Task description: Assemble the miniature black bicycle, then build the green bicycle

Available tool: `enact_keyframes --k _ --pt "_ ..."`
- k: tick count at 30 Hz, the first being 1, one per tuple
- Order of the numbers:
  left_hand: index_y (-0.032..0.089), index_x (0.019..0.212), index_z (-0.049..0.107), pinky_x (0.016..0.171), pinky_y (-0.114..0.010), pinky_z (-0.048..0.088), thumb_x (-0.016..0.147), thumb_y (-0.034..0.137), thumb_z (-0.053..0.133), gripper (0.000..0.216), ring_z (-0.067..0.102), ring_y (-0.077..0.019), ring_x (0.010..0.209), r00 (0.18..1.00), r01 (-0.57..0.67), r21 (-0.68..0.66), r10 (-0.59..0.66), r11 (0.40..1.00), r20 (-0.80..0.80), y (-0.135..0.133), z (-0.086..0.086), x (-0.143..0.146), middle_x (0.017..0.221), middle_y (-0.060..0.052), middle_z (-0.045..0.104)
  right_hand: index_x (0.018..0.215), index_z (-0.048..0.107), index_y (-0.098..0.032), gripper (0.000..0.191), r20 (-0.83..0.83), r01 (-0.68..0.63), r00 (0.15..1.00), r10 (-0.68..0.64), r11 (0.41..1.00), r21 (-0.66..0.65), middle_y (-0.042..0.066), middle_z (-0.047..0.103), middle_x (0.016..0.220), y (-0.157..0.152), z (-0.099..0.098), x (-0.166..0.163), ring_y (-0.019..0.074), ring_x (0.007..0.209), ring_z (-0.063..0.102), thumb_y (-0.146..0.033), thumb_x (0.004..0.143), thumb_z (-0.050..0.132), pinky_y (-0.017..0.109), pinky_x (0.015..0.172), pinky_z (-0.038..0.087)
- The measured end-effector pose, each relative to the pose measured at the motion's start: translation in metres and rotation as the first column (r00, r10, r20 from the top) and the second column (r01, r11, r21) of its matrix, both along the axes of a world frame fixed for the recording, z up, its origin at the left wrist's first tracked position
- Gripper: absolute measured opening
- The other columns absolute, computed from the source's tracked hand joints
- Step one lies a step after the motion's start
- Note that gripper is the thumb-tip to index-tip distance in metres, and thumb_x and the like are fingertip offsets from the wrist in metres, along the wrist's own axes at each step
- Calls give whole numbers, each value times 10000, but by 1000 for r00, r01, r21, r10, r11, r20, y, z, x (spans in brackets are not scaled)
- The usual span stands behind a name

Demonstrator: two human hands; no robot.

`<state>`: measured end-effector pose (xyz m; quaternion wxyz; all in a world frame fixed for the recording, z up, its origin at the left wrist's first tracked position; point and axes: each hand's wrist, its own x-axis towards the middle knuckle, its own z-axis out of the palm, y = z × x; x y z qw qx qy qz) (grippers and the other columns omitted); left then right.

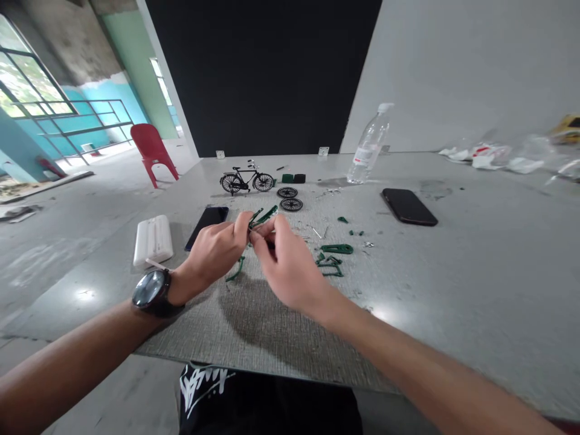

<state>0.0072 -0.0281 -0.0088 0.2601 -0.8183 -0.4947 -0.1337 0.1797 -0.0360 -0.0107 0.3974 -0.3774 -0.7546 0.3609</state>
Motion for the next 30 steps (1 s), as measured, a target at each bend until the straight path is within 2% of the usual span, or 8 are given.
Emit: enact_keyframes --k 3,6,15,19,22,25,28,30 --pt "147 970 546 441 -247 367 928 -20 349 261 644 -168 545 999 -34 -19 34 999 -12 -1 -1 1 637 -44 653 965 394 -225 99 256 24 960 -117 940 340 -25 543 700 -1 -7 1 104 480 433 -271 1036 445 255 435 265" --pt "148 966 546 434 -252 365 910 -29 350 270 629 -170 524 1000 -11 -33 11 999 -17 -2 -3 2 621 -38 643 943 364 -235 109 370 15 908 -195 899 437 -47 502 644 -1 -9 4 96 427 341 -260 1042 404 268 432 188" --pt "151 910 583 471 -256 381 968 12 374 257 640 -167 546 999 48 61 -47 997 -21 -1 -9 2 624 -45 641 878 438 -238 270 59 30 998 -30 999 -9 -48 483 681 -3 -4 0 96 497 373 -419 1079 446 258 442 316" --pt "156 961 578 456 -257 330 994 47 381 228 599 -149 518 996 68 109 -73 992 51 1 -8 -3 625 -25 643 873 474 -234 298 55 25 998 -24 1000 -12 -55 462 656 -2 3 1 94 498 364 -460 1067 472 259 439 298" --pt "159 1055 580 456 -264 295 1060 220 440 153 573 -152 507 967 88 66 -101 994 234 5 -9 -6 631 -15 643 916 528 -224 301 43 44 998 -47 997 66 -57 449 623 5 16 9 95 476 352 -484 1059 479 273 420 262" --pt "166 1143 568 496 -247 337 1062 314 490 185 570 -132 521 838 149 -66 -90 987 538 11 -12 -7 663 0 657 1041 577 -209 343 43 102 993 -111 980 172 -59 445 597 21 26 21 105 463 365 -537 1051 478 289 424 259" --pt "174 1103 569 543 -234 411 1053 298 490 155 574 -98 524 614 305 -186 -43 934 788 17 -15 -6 724 8 656 1092 565 -200 330 161 65 980 -119 951 304 -65 451 573 41 24 31 110 459 385 -517 1055 478 292 455 285" --pt "169 1104 563 521 -230 432 1041 311 499 168 579 -93 504 471 384 -260 54 886 880 20 -17 -4 731 17 625 1097 549 -199 287 217 1 969 -115 886 464 -69 446 582 51 16 34 106 457 378 -473 1061 472 286 486 311"
